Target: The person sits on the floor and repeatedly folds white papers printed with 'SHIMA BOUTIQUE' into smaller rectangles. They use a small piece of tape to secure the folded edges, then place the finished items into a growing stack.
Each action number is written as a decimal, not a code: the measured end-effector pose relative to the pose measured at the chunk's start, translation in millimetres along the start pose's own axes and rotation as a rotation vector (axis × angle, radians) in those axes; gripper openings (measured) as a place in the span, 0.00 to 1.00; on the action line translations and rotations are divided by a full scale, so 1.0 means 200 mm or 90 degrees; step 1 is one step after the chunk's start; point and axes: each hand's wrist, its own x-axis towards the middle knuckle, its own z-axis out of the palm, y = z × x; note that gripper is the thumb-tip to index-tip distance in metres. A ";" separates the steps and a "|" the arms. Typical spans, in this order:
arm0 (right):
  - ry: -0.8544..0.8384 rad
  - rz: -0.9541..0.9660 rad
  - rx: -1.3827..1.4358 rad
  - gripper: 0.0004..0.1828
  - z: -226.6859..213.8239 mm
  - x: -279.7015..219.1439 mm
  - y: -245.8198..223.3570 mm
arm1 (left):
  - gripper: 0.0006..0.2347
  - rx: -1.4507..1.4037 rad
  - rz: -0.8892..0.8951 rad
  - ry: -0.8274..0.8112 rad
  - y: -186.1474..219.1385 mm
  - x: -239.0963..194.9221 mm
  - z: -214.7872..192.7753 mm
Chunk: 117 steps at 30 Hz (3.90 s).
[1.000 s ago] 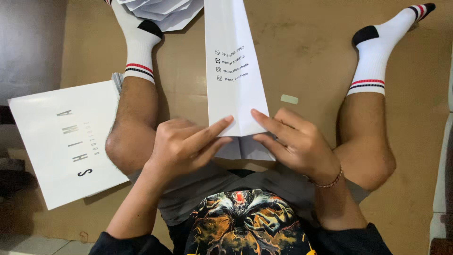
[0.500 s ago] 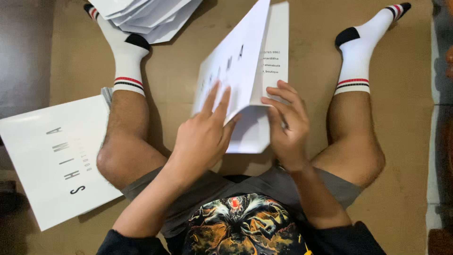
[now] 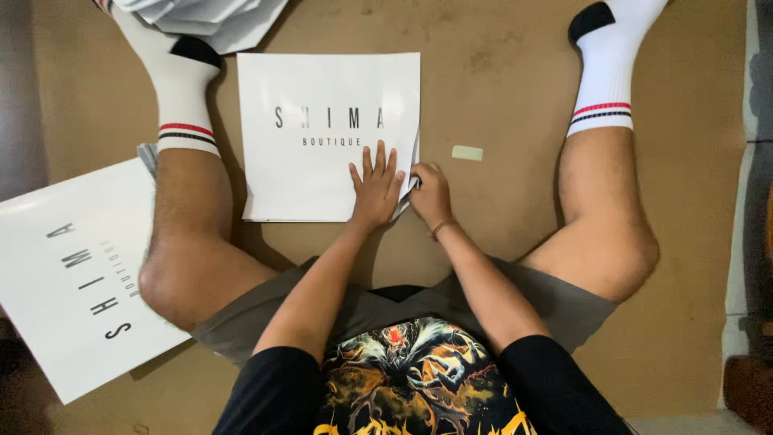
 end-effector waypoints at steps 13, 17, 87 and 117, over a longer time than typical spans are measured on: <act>-0.183 0.324 0.088 0.15 -0.26 0.03 -0.15 | 0.23 0.225 -0.028 0.064 -0.03 0.04 0.14; -0.189 0.320 0.045 0.18 -0.24 0.01 -0.15 | 0.22 0.232 -0.047 0.059 -0.02 0.03 0.15; -0.304 -0.207 -0.244 0.07 -0.36 0.03 -0.12 | 0.54 0.030 -0.101 -0.072 0.01 -0.04 -0.25; -0.387 0.150 -0.208 0.19 -0.42 -0.02 -0.14 | 0.44 0.046 -0.135 0.026 -0.06 0.02 -0.08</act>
